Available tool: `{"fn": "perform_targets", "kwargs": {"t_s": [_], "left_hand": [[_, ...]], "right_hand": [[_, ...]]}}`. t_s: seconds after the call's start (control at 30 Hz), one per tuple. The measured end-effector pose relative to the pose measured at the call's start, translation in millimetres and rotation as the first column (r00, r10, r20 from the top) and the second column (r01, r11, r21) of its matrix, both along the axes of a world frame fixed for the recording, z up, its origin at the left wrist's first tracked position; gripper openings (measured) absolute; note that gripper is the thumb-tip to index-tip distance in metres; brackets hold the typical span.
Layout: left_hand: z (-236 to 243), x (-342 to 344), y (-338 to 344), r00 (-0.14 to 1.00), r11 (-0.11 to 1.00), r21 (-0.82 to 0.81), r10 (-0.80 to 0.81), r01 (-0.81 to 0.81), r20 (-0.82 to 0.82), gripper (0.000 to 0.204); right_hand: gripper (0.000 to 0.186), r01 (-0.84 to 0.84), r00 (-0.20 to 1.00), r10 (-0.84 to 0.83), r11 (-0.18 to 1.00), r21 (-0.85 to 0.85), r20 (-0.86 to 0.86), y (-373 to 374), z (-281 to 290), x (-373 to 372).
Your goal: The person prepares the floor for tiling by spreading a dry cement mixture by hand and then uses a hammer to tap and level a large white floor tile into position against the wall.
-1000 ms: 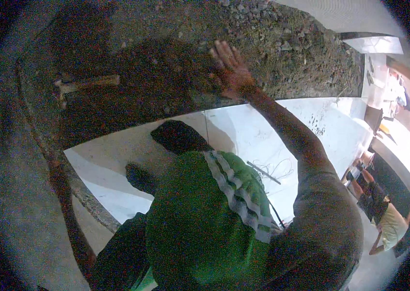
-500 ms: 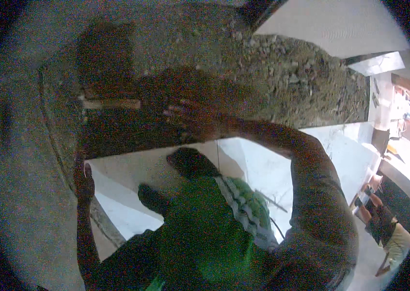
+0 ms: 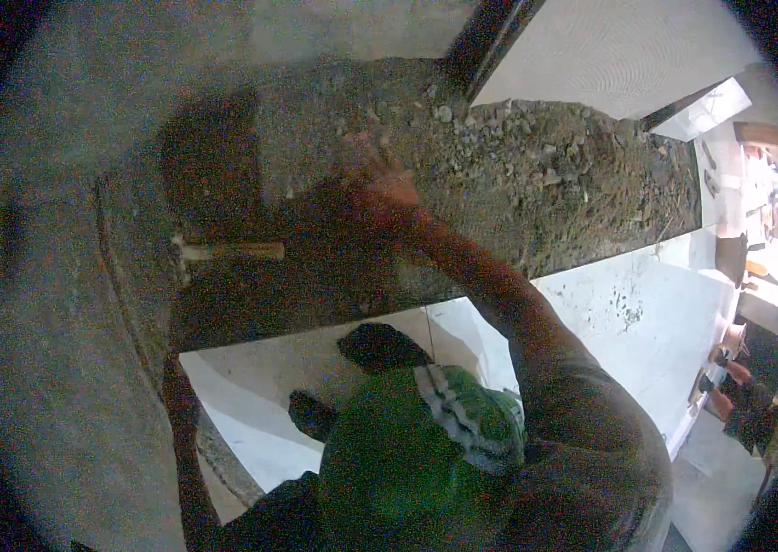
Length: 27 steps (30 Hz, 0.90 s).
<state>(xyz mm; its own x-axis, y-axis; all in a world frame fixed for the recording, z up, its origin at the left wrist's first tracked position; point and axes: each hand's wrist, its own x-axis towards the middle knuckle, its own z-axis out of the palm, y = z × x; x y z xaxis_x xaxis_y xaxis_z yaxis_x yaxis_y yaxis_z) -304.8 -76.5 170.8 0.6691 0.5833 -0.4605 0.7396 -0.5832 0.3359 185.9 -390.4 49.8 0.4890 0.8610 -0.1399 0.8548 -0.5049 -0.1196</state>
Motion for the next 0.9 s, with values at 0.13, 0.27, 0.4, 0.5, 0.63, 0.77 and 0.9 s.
{"fn": "perform_targets", "kwargs": {"t_s": [0.13,0.27,0.4,0.5,0.63,0.77,0.9], "left_hand": [[-6,-8,-3,0.988,0.995,-0.057,0.092,-0.086,0.122,0.056],[-42,-10,5,0.998,0.999,-0.032,-0.012,0.010,-0.060,0.055],[-15,-7,9,0.999,0.999,0.015,0.032,-0.032,-0.019,0.055],[-27,-24,9,0.995,0.998,-0.011,0.066,-0.066,0.076,0.055],[-33,17,-9,0.991,0.995,0.005,-0.103,0.103,-0.092,0.056],[2,20,2,1.000,0.998,0.066,0.014,-0.014,0.006,0.054],[11,-19,11,0.795,0.768,-0.209,0.599,-0.605,-0.096,0.039]], "right_hand": [[0.060,0.069,0.995,-0.094,0.922,0.382,0.046,23,-16,23],[0.064,-0.075,0.995,0.047,0.938,0.340,0.089,88,-14,65],[0.067,0.274,0.956,-0.283,0.956,0.100,0.077,83,1,87],[0.067,0.410,0.885,-0.427,0.904,0.125,0.187,86,-7,89],[0.070,0.176,0.979,-0.102,0.856,0.487,-0.174,101,-43,84],[0.063,0.180,0.972,-0.147,0.967,-0.180,0.183,63,0,77],[0.051,0.405,0.825,-0.445,0.895,0.185,0.349,-23,11,84]]}}
